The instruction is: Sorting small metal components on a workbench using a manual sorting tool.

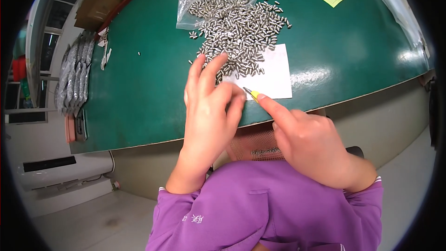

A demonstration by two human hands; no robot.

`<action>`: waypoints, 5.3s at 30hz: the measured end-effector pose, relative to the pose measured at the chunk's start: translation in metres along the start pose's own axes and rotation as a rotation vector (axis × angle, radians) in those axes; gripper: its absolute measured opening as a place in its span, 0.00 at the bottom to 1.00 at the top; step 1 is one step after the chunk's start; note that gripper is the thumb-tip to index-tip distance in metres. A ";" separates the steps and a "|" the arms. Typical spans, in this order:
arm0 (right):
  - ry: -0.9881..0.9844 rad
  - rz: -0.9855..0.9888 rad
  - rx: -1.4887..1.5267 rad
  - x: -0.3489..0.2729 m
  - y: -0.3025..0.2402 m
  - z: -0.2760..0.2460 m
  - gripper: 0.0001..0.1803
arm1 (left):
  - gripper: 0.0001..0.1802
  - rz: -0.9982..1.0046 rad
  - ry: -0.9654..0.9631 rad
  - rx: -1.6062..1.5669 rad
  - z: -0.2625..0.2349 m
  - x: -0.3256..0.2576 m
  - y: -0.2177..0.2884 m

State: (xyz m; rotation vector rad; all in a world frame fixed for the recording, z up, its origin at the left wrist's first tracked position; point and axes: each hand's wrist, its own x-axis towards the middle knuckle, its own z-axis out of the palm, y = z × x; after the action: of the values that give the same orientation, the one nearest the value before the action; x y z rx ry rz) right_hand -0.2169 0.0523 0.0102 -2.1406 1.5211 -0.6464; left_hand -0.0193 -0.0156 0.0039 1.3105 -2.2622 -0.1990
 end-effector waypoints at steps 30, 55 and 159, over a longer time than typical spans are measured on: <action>0.070 -0.028 0.133 -0.012 0.012 0.012 0.35 | 0.07 -0.009 0.064 -0.070 0.010 0.002 -0.018; 0.081 -0.049 0.037 -0.011 0.007 0.013 0.33 | 0.06 -0.073 0.128 -0.080 0.007 -0.014 -0.012; 0.058 0.047 0.221 -0.021 0.019 0.008 0.35 | 0.22 -0.118 0.218 -0.062 -0.004 -0.026 -0.020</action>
State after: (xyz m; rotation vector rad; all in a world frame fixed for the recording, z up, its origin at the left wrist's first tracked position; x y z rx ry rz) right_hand -0.2325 0.0670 -0.0101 -1.9306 1.4511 -0.8259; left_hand 0.0084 -0.0042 -0.0095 1.3639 -1.9851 -0.1577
